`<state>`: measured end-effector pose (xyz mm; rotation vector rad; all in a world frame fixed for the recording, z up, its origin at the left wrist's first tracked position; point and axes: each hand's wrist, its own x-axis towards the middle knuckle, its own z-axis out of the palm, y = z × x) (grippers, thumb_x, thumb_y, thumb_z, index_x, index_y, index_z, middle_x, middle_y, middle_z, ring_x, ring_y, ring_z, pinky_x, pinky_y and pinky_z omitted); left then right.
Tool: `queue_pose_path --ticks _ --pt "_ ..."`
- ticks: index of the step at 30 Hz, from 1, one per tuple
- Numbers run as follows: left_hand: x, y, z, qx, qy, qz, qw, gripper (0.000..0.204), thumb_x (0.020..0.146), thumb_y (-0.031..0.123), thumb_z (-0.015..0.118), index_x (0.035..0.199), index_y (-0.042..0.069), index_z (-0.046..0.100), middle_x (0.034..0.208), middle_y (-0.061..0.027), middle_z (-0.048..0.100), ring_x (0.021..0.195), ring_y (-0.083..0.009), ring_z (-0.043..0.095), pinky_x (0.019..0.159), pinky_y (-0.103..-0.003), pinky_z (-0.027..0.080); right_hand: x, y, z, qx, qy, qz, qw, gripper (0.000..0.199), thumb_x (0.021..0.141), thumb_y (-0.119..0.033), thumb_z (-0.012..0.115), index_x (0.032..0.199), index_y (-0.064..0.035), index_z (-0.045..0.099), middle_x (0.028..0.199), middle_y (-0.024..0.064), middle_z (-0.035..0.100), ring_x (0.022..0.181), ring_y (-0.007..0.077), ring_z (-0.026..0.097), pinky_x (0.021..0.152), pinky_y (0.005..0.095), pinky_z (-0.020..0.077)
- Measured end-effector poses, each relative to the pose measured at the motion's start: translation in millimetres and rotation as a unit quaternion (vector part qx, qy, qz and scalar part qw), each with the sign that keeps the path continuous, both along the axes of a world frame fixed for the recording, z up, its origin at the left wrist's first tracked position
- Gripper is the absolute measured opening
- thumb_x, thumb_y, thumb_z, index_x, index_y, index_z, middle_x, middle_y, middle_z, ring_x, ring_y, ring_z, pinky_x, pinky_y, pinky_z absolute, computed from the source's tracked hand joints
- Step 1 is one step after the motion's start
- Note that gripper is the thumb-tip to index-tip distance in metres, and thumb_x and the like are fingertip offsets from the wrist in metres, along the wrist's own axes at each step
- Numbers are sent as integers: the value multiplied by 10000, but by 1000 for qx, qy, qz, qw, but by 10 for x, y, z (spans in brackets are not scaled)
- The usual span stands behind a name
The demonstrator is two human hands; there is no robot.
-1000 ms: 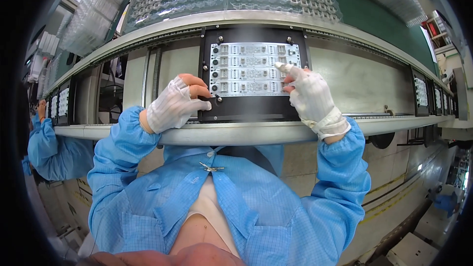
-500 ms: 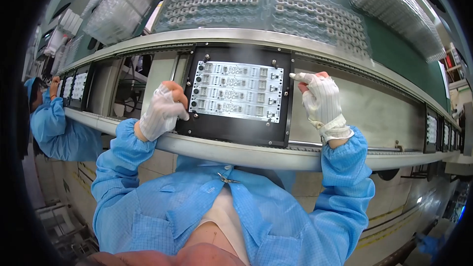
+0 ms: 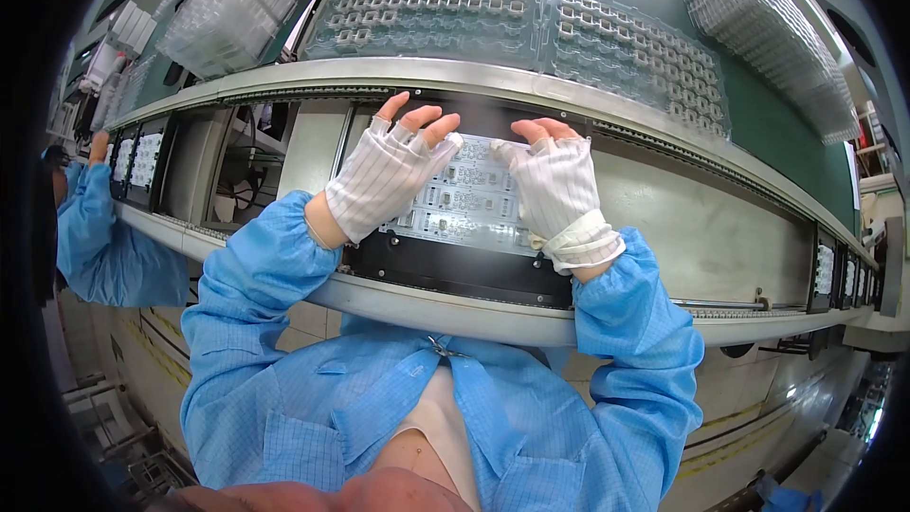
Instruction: Assembling small electronic components onto printed circuit boards on a factory production line.
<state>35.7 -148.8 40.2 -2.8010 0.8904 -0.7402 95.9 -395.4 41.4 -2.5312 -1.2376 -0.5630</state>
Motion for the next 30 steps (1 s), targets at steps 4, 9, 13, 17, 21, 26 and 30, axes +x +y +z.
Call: queue_pose_path --ticks 4,9,13,17,21,26,30 --pt "3 18 91 -76 0 -10 997 355 765 90 704 1107 178 666 1345 -60 555 1250 -259 530 1164 -550 302 -76 45 -45 -46 -50 -18 998 330 821 -89 655 1147 -90 704 1135 104 675 1137 332 588 993 484 441" --pt "-111 -6 112 -51 22 -48 997 226 823 147 649 1045 139 690 1295 -72 582 1199 -272 558 1142 -623 295 -30 -20 97 -28 7 -13 999 367 803 -59 641 1162 -106 706 1166 106 662 1147 332 586 987 470 446" --pt "-125 -94 32 -22 16 -43 999 240 816 137 650 1052 144 694 1290 -79 591 1194 -277 570 1134 -643 298 -145 -193 168 1 14 12 1000 408 779 -17 615 1168 -107 703 1204 96 639 1171 332 564 975 441 455" --pt "-47 -63 45 -81 42 -50 995 253 812 138 658 1061 160 698 1266 -76 602 1185 -271 577 1129 -650 300 -204 -193 39 -53 6 15 998 396 778 -38 645 1164 -102 700 1178 96 640 1165 326 569 970 435 467" --pt "-114 -35 115 -98 33 -77 992 262 809 154 665 1068 164 700 1257 -71 621 1175 -267 587 1132 -653 300 -257 -131 -32 -118 -85 -5 989 377 798 -56 653 1171 -99 692 1155 99 641 1159 334 566 975 448 466" --pt "-229 -111 45 -36 47 -80 995 255 811 148 659 1063 147 696 1244 -88 623 1174 -257 584 1139 -661 300 -234 -250 85 -45 6 -3 999 415 782 -48 638 1188 -116 694 1181 84 628 1156 323 564 975 459 456" --pt "-238 -172 61 -21 30 -69 997 239 800 150 665 1036 128 695 1239 -89 618 1177 -256 579 1144 -669 290 -396 -304 68 -50 16 9 999 464 749 -33 637 1200 -123 694 1209 77 616 1163 314 561 985 453 453"
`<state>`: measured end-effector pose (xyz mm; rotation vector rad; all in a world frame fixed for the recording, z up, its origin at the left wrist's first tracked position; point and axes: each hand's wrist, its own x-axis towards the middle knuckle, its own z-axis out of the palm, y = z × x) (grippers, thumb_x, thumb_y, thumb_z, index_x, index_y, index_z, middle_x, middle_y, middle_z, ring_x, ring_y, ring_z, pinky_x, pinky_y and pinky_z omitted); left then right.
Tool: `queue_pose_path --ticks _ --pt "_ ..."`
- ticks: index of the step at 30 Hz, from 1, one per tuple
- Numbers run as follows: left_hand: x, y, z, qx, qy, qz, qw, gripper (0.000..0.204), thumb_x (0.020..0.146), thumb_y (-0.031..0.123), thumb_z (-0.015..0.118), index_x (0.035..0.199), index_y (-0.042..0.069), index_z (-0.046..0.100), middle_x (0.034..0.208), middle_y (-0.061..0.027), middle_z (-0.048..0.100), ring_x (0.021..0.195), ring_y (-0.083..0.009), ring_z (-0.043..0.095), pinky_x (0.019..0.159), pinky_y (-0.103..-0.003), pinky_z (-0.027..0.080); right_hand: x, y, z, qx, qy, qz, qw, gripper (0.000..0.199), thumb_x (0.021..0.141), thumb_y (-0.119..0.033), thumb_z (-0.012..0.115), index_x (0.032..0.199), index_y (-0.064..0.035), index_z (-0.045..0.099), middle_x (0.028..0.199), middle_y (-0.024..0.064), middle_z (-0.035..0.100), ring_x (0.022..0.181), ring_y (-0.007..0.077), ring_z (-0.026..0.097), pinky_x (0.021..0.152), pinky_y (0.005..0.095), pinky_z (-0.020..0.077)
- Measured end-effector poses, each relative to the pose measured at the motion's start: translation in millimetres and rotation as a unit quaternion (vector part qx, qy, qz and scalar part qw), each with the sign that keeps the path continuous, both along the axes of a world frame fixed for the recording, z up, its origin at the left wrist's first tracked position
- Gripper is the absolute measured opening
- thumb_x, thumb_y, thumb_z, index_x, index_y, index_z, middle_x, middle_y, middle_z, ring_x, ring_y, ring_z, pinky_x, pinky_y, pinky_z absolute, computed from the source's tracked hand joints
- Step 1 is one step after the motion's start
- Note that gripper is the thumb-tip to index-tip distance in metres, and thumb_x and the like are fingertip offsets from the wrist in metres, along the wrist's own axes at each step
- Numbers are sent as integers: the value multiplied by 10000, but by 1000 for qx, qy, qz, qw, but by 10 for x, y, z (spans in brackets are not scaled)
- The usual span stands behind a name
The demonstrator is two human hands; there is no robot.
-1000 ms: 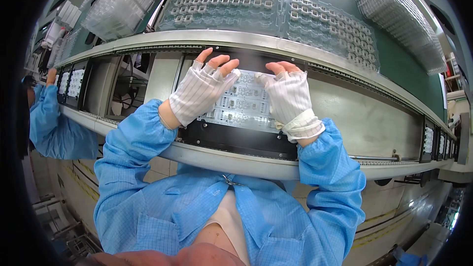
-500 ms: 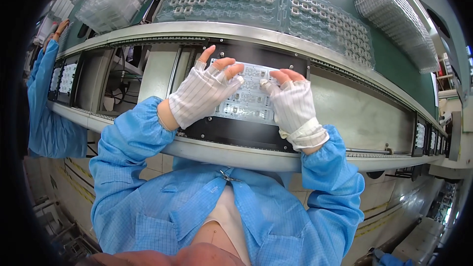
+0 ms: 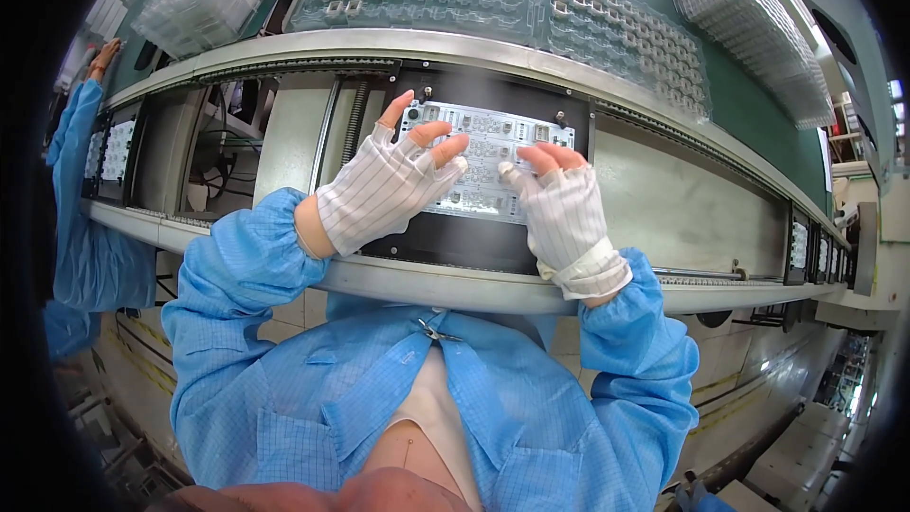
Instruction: Assembling small electronic components onto printed circuit boards on a factory production line.
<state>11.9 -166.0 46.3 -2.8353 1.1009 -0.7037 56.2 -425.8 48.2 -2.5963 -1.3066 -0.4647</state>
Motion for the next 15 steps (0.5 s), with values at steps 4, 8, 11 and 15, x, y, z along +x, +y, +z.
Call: queue_pose_path --ticks 4,8,11,15 --pt "41 56 45 -49 34 -10 998 206 797 154 664 999 130 697 1251 -78 603 1191 -255 568 1153 -674 273 -91 34 -34 -28 -14 3 1000 462 748 -22 639 1204 -81 679 1197 101 616 1168 325 562 1005 480 449" --pt "-50 72 50 -67 25 -69 995 180 795 160 665 971 141 696 1246 -60 589 1190 -249 562 1160 -674 268 -80 38 84 -45 9 -1 999 440 766 -50 646 1205 -49 669 1205 120 611 1178 325 560 1032 504 434" --pt "-145 63 8 -72 21 -83 994 179 791 175 665 963 134 693 1196 -50 601 1159 -235 572 1158 -668 284 -164 -47 148 8 11 -7 1000 499 735 3 653 1223 -97 676 1220 83 611 1179 319 555 1020 477 439" --pt "-214 -37 161 -28 22 -84 996 165 812 175 634 960 123 686 1168 -51 611 1142 -232 578 1155 -649 302 -374 -159 264 -37 25 21 999 510 739 3 652 1241 -87 668 1232 82 602 1175 319 554 1026 481 435"
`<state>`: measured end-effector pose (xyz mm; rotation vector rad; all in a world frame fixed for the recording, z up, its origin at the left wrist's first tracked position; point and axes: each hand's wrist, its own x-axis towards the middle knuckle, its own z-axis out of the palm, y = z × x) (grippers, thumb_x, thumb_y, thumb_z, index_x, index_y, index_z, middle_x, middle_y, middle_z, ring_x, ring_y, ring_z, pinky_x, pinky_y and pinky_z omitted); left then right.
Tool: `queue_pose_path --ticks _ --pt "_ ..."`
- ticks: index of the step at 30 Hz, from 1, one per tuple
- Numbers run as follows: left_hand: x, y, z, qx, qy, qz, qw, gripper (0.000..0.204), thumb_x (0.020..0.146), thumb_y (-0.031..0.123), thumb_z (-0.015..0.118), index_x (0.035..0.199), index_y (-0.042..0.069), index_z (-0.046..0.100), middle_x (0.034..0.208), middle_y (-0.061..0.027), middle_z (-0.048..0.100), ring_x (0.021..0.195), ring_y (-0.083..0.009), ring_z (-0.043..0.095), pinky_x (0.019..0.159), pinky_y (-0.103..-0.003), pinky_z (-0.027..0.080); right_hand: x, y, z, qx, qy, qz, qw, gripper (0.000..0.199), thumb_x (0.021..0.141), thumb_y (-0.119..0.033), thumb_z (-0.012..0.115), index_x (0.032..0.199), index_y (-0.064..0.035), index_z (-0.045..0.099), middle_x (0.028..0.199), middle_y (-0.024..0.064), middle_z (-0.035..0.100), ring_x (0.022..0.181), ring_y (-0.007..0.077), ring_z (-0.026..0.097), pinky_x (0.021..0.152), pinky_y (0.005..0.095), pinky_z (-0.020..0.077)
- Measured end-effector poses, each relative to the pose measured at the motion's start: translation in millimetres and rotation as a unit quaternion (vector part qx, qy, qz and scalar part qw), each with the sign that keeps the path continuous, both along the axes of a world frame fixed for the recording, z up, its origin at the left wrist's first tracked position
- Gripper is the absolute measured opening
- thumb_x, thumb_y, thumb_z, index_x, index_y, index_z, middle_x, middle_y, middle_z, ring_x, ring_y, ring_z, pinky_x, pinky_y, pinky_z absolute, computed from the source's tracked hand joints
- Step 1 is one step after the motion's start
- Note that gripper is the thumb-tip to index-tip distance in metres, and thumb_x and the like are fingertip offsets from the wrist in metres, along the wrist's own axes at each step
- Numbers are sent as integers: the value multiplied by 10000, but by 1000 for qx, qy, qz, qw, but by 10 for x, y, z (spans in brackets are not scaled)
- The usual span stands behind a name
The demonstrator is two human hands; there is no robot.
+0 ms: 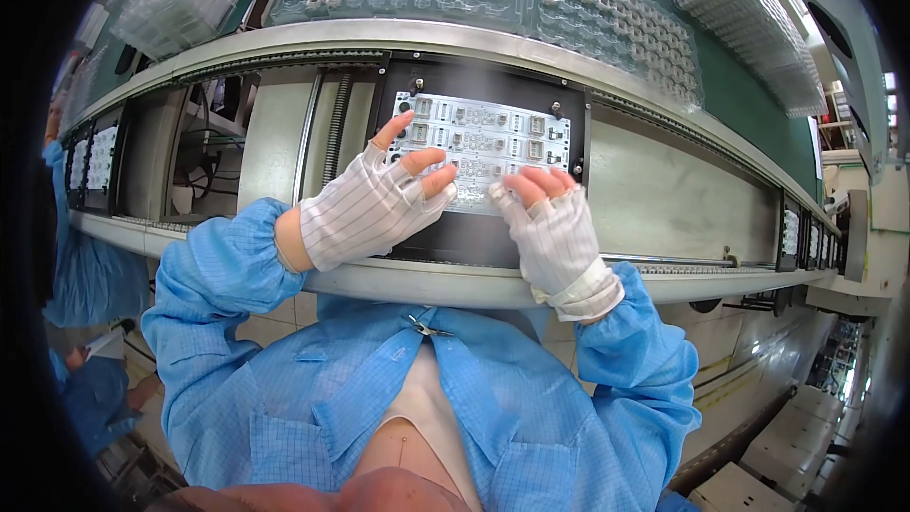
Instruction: Assembling small electronic components onto printed circuit boards on a factory production line.
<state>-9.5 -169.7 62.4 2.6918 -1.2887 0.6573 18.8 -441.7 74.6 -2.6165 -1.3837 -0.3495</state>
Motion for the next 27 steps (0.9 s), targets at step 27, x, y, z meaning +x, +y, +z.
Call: queue_pose_path --ticks 27 --pt "118 278 170 -256 55 47 964 417 683 -104 642 1039 111 679 1027 -41 662 1074 -257 612 1148 -523 351 1319 228 241 69 -161 -17 984 509 838 -21 651 1327 -159 617 1306 93 575 1198 280 554 1021 437 458"
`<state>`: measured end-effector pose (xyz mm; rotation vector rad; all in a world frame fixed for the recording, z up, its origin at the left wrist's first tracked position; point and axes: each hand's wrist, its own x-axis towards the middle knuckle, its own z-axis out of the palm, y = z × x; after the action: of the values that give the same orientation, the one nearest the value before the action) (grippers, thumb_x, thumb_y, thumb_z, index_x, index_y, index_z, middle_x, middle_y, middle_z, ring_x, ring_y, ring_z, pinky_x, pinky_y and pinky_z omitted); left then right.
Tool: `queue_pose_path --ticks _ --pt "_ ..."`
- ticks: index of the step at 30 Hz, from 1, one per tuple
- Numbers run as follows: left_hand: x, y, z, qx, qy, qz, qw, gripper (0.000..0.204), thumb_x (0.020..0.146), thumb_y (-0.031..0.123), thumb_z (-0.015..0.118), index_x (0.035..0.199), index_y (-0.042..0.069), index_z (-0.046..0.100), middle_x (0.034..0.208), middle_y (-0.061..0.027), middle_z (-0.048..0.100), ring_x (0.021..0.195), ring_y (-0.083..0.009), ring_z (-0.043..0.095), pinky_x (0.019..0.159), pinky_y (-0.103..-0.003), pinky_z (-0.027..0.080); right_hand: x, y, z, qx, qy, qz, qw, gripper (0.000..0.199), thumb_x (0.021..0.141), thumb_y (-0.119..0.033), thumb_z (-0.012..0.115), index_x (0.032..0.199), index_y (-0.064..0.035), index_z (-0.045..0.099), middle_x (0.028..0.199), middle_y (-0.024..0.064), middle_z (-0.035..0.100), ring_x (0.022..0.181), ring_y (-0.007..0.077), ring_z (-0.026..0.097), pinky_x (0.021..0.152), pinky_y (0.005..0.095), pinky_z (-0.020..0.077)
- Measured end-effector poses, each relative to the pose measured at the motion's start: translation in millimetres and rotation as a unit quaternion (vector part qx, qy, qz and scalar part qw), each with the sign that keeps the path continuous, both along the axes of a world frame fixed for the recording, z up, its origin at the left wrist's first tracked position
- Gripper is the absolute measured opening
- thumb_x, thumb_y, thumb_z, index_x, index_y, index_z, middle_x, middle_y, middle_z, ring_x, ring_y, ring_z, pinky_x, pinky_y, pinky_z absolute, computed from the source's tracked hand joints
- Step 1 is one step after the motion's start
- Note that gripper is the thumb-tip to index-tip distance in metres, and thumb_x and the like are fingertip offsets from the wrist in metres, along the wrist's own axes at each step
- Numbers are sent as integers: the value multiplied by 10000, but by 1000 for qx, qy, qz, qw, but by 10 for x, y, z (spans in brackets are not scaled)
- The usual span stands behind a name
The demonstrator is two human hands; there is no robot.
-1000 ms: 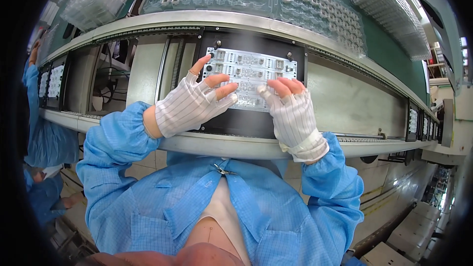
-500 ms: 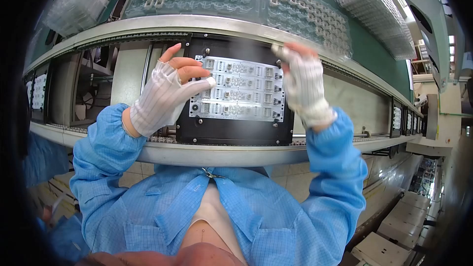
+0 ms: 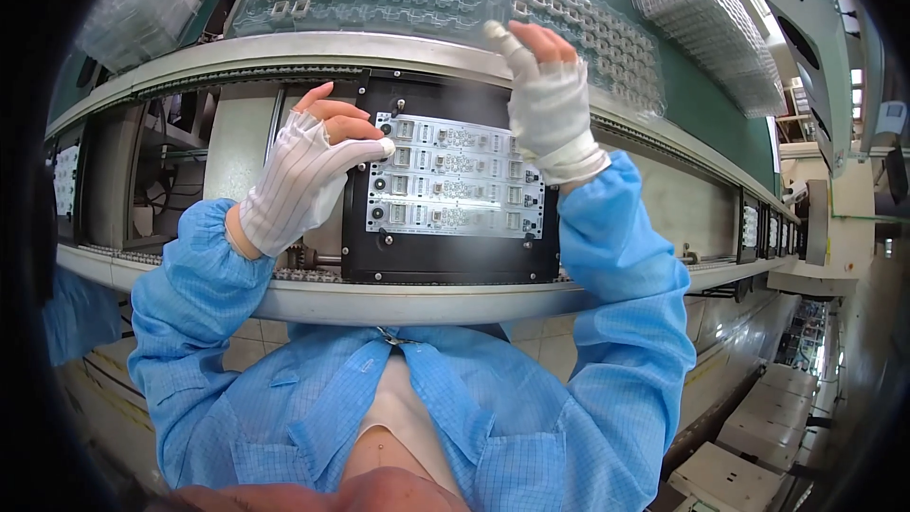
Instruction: Assembling small electronic components onto printed circuit boards on a factory production line.
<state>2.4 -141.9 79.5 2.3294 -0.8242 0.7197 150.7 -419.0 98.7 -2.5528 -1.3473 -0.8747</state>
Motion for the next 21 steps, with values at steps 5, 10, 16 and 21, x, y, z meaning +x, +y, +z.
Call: queue_pose_path --ticks 5,10,16,21 --pt "47 32 41 7 24 -13 1000 394 706 -101 630 1041 104 669 1006 -58 657 1039 -279 610 1107 -501 388 -194 100 -74 -51 -35 18 998 619 755 43 629 1337 -167 631 1207 112 602 1080 291 586 963 434 492" --pt "83 66 -11 -3 35 14 999 400 725 -86 626 1084 89 654 988 -95 652 1005 -307 606 994 -452 454 -315 20 54 59 5 -19 998 674 732 61 601 1361 -181 610 1181 122 600 1060 314 587 929 431 495" --pt "83 130 -82 -24 115 86 989 467 764 -49 608 1217 63 595 944 -153 641 917 -355 630 846 -423 515 -466 14 -24 -7 2 -9 1000 686 724 67 574 1364 -176 605 1224 100 611 1108 328 578 984 430 453" --pt "102 100 -131 -139 241 54 959 499 837 -20 512 1327 56 566 814 -129 651 755 -220 672 730 -324 555 -715 -130 -158 -37 17 -28 999 667 726 44 576 1364 -147 598 1258 97 592 1153 315 560 1013 451 422"
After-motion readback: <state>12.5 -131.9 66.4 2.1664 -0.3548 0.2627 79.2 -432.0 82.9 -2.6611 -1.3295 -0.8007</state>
